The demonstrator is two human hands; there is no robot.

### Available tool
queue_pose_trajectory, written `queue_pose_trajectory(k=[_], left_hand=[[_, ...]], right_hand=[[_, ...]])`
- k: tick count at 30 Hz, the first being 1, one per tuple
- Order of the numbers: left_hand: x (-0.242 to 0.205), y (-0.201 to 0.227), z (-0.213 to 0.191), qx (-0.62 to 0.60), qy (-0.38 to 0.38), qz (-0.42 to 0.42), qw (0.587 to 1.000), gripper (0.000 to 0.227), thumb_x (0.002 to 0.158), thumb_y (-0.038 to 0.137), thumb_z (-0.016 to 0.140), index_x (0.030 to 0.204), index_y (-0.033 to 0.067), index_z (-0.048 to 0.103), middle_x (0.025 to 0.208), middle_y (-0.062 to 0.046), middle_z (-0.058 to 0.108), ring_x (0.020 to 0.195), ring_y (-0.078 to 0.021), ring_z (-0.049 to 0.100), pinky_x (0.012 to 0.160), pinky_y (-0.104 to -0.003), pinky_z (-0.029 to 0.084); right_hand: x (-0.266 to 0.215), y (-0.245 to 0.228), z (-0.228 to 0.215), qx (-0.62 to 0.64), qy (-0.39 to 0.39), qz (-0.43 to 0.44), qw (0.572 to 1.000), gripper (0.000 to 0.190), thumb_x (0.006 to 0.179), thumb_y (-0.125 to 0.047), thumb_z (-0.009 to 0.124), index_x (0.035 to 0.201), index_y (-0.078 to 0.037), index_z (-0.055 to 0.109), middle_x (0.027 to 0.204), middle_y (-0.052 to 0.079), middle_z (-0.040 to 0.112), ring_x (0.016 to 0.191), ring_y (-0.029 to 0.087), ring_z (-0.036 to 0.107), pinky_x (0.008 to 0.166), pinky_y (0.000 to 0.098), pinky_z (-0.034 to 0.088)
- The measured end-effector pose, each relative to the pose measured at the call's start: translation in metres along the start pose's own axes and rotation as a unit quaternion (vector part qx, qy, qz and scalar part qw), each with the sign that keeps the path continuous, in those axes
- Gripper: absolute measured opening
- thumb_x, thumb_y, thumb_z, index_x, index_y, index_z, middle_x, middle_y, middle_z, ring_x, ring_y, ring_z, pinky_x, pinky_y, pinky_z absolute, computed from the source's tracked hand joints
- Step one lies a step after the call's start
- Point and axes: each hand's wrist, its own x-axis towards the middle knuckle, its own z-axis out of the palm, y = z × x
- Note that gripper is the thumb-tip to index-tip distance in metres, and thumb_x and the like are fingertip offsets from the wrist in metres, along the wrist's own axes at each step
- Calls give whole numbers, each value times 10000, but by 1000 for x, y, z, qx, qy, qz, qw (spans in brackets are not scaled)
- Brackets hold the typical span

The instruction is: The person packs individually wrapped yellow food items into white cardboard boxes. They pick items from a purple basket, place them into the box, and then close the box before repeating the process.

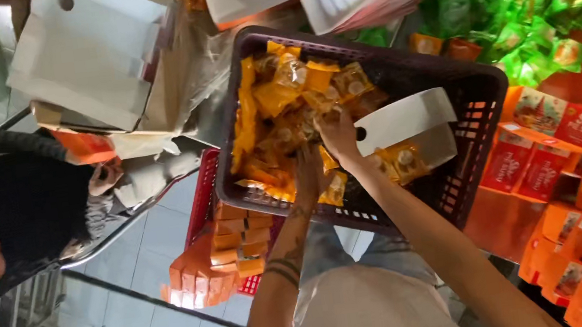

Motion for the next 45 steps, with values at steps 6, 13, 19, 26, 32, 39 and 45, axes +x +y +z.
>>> queue_pose_trajectory(k=[6,13,19,26,32,39,45], left_hand=[[-22,-20,-24,-215,126,-106,963,928,632,491,841,1375,96,451,1170,-158,538,1086,-378,562,951,-502,457],[-15,-54,-42,-288,334,-38,897,653,806,136,798,1409,63,557,1368,-364,513,1130,-465,658,831,-419,588],[-9,-46,-67,-833,170,-297,435,355,1027,326,515,1331,146,552,1281,-102,645,1144,-244,613,1061,-492,435],[11,-51,-67,-869,194,-369,267,643,921,573,639,1338,90,713,1248,-236,731,1078,-386,737,983,-546,566],[9,-13,-182,-791,152,-430,407,1091,913,687,657,1698,105,171,1756,-216,63,1603,-411,81,1318,-531,103],[-3,13,-195,-750,-37,-438,494,1094,833,851,564,1637,133,371,1670,-212,352,1512,-451,340,1297,-576,220],[-6,-32,-101,-750,-367,-91,542,581,1178,403,363,1609,22,440,1606,32,467,1465,1,362,1169,-97,305]], right_hand=[[42,-2,46,131,69,413,898,976,1014,-612,619,1652,-103,83,1673,297,132,1535,480,294,1139,690,369],[60,8,44,116,213,395,886,725,914,-369,725,1537,-81,489,1519,208,528,1359,368,589,1010,493,606],[74,13,36,100,162,396,898,968,964,-530,747,1672,-116,231,1696,224,222,1570,394,269,1215,574,395],[53,26,32,289,161,357,874,974,961,-192,817,1683,-160,163,1686,218,156,1357,569,480,938,657,630],[-5,26,14,192,155,299,922,881,1131,-333,637,1692,-89,2,1711,242,-25,1568,445,180,1061,545,579],[-50,-111,-35,210,37,244,946,1049,1020,-473,694,1655,13,14,1690,327,23,1558,483,185,1142,637,454],[-43,-43,-65,118,21,66,991,593,1129,-398,550,1591,-61,392,1454,251,542,1380,394,522,1180,618,382]])
